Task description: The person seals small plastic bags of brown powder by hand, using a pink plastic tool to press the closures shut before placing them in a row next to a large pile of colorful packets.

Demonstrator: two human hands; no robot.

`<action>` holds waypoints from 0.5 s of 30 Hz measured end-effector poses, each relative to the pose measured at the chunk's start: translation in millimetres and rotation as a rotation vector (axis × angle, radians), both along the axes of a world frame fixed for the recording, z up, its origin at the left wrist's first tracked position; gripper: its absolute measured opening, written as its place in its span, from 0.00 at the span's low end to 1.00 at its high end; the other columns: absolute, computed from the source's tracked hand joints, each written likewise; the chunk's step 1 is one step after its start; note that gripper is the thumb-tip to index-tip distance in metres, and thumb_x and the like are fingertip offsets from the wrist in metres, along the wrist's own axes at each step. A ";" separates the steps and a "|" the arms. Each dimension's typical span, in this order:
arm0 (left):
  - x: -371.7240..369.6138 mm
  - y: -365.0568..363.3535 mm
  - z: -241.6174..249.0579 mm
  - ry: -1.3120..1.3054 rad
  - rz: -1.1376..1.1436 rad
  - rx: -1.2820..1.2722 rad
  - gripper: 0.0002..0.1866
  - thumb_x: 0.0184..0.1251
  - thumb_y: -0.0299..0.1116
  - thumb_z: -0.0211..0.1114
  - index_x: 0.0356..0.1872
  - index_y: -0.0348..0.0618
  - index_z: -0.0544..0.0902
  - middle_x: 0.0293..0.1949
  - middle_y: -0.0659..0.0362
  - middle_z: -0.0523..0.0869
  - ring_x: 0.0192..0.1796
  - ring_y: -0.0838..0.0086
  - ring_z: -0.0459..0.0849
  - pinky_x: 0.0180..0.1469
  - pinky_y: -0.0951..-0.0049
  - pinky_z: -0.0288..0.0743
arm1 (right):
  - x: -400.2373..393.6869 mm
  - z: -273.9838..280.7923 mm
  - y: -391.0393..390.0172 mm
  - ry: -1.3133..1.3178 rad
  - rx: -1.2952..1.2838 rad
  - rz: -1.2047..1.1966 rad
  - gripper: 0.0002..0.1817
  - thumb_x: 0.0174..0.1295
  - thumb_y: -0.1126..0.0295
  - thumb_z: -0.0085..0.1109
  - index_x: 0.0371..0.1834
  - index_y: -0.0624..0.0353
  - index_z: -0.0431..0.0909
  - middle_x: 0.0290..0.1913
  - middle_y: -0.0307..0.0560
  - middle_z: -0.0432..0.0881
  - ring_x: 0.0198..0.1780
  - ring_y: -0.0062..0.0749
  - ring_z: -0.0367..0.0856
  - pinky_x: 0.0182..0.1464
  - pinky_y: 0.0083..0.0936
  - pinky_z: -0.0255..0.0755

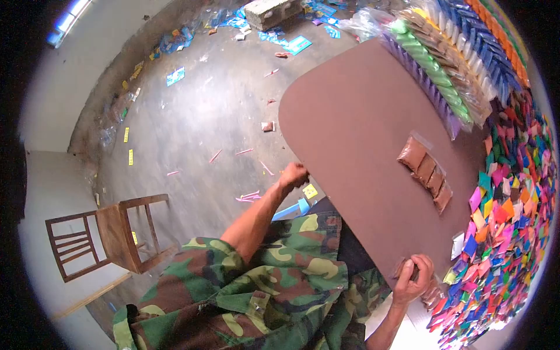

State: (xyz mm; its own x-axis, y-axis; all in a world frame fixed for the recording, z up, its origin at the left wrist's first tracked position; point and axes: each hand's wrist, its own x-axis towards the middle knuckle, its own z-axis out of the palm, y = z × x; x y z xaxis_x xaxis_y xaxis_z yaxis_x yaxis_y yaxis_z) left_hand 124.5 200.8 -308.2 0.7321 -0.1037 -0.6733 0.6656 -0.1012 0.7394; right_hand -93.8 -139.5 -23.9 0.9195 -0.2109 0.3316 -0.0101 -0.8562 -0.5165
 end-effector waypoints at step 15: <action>-52.3 116.0 201.1 -0.428 0.334 -0.147 0.14 0.78 0.29 0.65 0.58 0.34 0.85 0.34 0.63 0.84 0.27 0.86 0.72 0.27 0.84 0.63 | -15.9 24.3 6.6 0.033 0.044 0.111 0.24 0.50 0.74 0.76 0.54 0.62 0.87 0.63 0.54 0.83 0.64 0.53 0.83 0.67 0.44 0.77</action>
State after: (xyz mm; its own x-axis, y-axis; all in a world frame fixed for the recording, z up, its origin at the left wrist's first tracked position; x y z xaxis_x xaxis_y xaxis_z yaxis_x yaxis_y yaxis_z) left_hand 72.2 316.8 -107.1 0.9460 0.1107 -0.3047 0.2811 0.1882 0.9410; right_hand -109.7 -132.9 0.5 0.9482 -0.1211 0.2938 0.0659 -0.8296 -0.5545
